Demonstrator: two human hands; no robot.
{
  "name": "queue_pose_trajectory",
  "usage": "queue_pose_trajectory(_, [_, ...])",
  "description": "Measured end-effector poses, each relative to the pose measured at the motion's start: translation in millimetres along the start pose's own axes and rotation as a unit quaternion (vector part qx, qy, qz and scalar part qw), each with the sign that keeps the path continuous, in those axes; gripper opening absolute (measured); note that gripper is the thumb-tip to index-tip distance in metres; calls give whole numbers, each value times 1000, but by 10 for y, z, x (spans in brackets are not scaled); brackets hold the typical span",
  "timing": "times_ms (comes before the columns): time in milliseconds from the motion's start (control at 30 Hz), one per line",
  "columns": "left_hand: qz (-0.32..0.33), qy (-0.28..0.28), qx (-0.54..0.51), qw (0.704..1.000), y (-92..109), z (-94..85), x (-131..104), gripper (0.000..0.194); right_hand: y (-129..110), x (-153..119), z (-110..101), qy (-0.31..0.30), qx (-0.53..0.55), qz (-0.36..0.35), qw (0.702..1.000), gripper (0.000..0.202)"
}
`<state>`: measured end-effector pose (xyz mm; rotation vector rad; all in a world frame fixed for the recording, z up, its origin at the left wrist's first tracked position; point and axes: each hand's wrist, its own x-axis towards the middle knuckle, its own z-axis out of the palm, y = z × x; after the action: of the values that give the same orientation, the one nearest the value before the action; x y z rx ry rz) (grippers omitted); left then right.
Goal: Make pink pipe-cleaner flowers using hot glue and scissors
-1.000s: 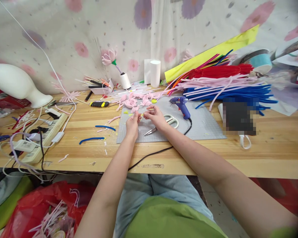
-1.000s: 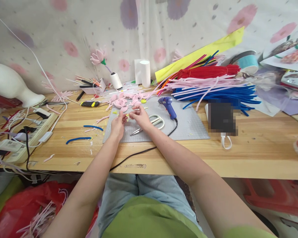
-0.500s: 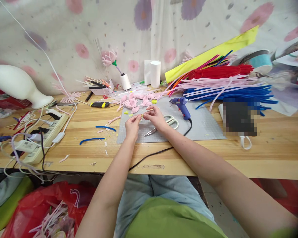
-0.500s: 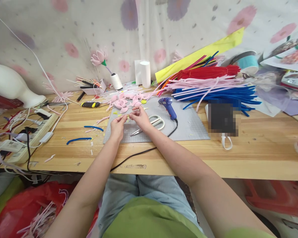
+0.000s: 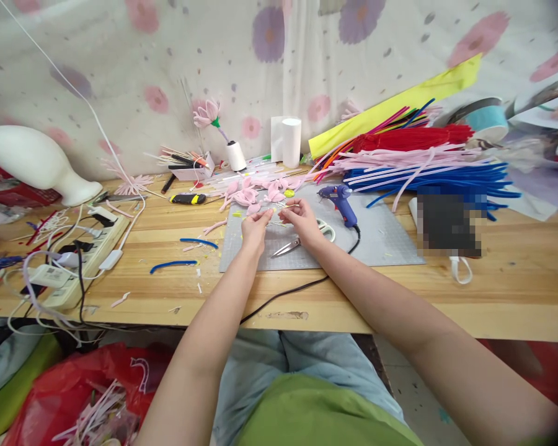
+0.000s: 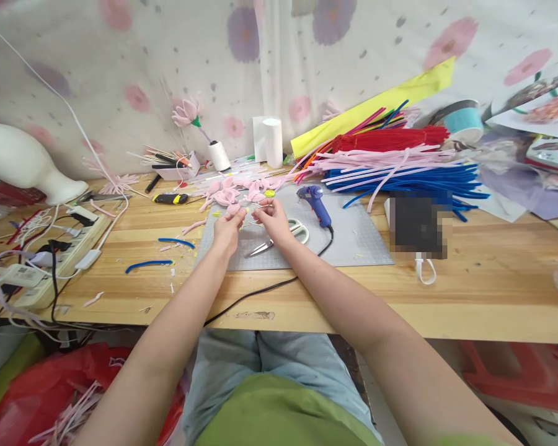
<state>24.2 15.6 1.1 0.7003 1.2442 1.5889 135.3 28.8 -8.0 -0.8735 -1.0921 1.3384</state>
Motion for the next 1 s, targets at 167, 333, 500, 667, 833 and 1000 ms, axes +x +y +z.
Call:
queue_pose_trajectory(167, [-14,-3,-28,1000,-129,120,-60,22,-22,10,-81,2,16,14,1000,43])
queue_pose_trajectory(333, [12,-43,-70,997,-179,55,-119,27,-43,-23,-89,-46,23,26,998,44])
queue_pose_trajectory(500, [39,-56,-128,990,-198,-4,-101,28,-27,-60,-44,-77,27,14,997,44])
queue_pose_trajectory(667, [23,-62,-163,984,-214,-11,-73,29,50,-49,6,-77,0,-10,997,45])
queue_pose_trajectory(833, [18,-50,-159,986,-198,-18,-78,31,114,-16,26,-67,-11,-9,998,49])
queue_pose_trajectory(1000, [29,-47,-152,987,-188,-10,-95,32,134,10,28,-62,-17,-13,998,49])
